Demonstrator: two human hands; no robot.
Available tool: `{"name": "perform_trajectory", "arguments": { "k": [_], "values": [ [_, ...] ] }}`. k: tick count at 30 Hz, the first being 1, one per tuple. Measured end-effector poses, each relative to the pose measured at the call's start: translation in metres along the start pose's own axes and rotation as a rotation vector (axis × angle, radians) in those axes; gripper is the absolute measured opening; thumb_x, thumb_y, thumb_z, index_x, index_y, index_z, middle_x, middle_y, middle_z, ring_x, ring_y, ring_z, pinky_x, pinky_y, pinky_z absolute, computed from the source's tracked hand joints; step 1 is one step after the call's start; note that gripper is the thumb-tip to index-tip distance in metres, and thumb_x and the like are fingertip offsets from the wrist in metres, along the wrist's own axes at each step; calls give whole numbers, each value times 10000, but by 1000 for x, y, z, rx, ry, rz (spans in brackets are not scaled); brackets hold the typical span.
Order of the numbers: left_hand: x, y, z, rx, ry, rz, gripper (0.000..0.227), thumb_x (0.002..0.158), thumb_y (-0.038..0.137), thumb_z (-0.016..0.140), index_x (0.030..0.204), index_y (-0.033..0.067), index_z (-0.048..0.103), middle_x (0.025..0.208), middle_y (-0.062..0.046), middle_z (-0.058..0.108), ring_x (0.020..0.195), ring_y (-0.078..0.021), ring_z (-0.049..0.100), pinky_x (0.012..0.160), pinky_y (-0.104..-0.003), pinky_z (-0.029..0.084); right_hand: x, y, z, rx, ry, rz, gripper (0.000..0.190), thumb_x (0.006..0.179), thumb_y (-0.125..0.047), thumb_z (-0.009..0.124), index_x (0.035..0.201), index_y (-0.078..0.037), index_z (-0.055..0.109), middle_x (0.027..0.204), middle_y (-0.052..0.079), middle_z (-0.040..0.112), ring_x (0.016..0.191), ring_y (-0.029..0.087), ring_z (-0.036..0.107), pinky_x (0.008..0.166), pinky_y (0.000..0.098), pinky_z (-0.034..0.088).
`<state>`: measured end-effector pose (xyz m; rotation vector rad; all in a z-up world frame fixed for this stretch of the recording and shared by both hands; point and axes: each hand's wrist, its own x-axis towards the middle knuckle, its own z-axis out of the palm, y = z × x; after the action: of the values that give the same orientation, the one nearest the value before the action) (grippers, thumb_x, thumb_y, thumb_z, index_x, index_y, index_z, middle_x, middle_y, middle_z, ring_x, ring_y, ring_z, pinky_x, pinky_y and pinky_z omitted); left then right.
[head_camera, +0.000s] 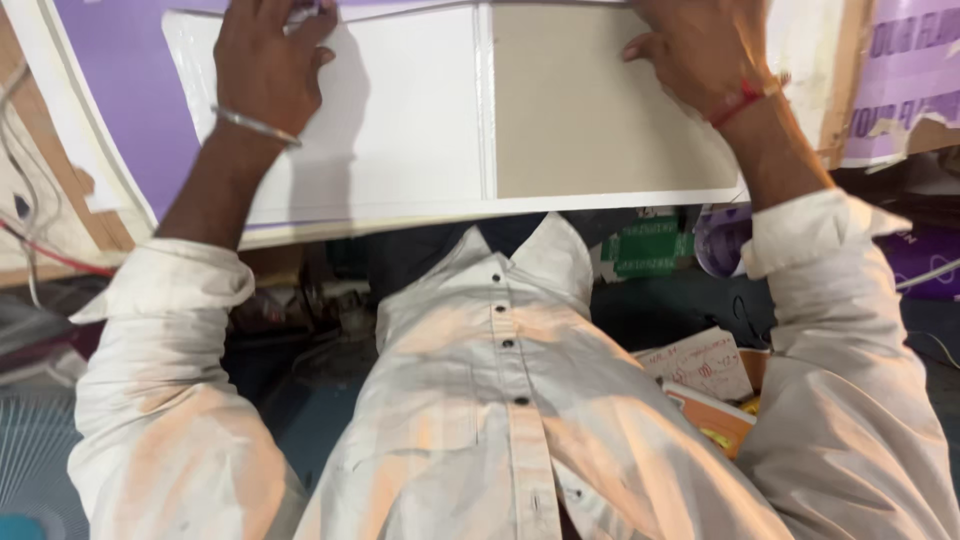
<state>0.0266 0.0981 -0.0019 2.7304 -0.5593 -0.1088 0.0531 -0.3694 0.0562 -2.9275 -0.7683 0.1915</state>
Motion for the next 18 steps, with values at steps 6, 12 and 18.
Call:
{"name": "perform_trajectory", "arguments": {
  "k": [6, 12, 18],
  "values": [
    [-42, 22, 3, 95, -87, 71, 1024, 1074, 755, 458, 1700, -10, 190, 1765, -232, 155, 1645, -450, 163, 1313, -639, 107, -28, -26, 2, 75, -37, -69, 882, 986, -546, 726, 1632, -28, 424, 1664, 228, 338, 1545, 451, 294, 1204, 599, 365],
    [-54, -4, -13, 127, -269, -158, 1303, 765, 929, 462, 1676, 39, 187, 1713, -240, 149, 1554, -451, 171, 1151, -759, -2, -46, 13, 21, -36, -126, -123, 1163, 875, -727, 709, 1697, -10, 306, 1728, 305, 231, 1583, 509, 182, 1258, 637, 227],
    [-78, -7, -10, 394, 92, 35, 1043, 965, 799, 402, 1475, -110, 452, 1537, -317, 476, 1465, -430, 462, 1224, -698, 37, -57, -1, 15, -190, 19, -123, 1059, 844, -707, 787, 1568, -47, 385, 1536, 304, 524, 1407, 463, 555, 1271, 595, 354]
  ]
}}
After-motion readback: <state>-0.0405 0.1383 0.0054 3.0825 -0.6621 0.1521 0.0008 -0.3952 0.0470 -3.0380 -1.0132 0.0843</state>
